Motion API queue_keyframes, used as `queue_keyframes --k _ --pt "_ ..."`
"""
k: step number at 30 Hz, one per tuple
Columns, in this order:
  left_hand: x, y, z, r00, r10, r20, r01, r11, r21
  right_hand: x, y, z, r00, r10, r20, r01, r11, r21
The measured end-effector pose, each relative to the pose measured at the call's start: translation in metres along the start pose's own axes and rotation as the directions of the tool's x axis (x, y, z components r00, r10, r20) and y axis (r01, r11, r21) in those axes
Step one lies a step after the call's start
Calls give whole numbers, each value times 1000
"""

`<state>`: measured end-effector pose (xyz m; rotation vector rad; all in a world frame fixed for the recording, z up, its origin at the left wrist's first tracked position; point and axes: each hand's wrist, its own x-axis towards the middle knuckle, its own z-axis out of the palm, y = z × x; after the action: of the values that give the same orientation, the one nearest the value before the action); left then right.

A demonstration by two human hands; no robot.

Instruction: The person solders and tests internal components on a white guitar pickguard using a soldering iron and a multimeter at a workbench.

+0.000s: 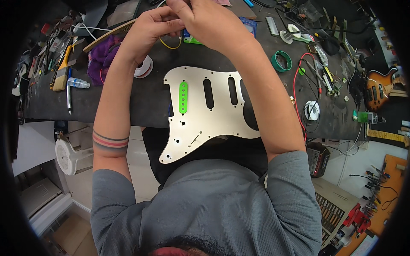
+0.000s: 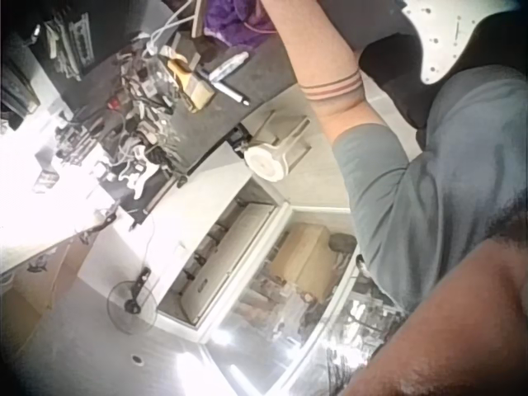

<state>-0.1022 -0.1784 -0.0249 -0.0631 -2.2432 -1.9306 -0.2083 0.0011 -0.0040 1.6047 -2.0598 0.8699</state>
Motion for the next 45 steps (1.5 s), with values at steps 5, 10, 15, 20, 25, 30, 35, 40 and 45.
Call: queue_keyframes --k 5,10,15,20,25,30,35,40,45 --pt "-5 -6 -8 999 -25 -40 23 998 -59 8 -24 -11 976 -55 212 140 902 -409" --pt "-4 -6 1 999 -33 -13 32 996 -81 14 -23 -7 982 -67 176 141 879 -455" --pt "-3 -8 10 999 -34 -26 31 992 -123 17 -11 11 1000 -7 20 13 942 -336" --pt "-2 -5 -3 996 22 -82 -49 938 -343 13 -26 -24 988 151 -34 -129 926 356" --pt "-7 1 -3 973 226 -45 -213 806 -552 -6 -60 -34 934 357 -20 -293 797 528" --pt "-7 -9 -9 966 244 -87 -251 797 -549 -11 -64 -26 948 260 -185 -141 861 490" --pt "-11 -9 -14 968 242 -66 -239 804 -545 -15 -68 -30 961 209 -179 -113 892 438" --pt "-13 -2 -13 971 240 -3 -199 797 -571 -21 -64 -24 952 218 -213 -86 862 499" --pt "-13 5 -15 933 354 64 -268 803 -532 -28 -54 -14 930 93 -356 59 918 392"
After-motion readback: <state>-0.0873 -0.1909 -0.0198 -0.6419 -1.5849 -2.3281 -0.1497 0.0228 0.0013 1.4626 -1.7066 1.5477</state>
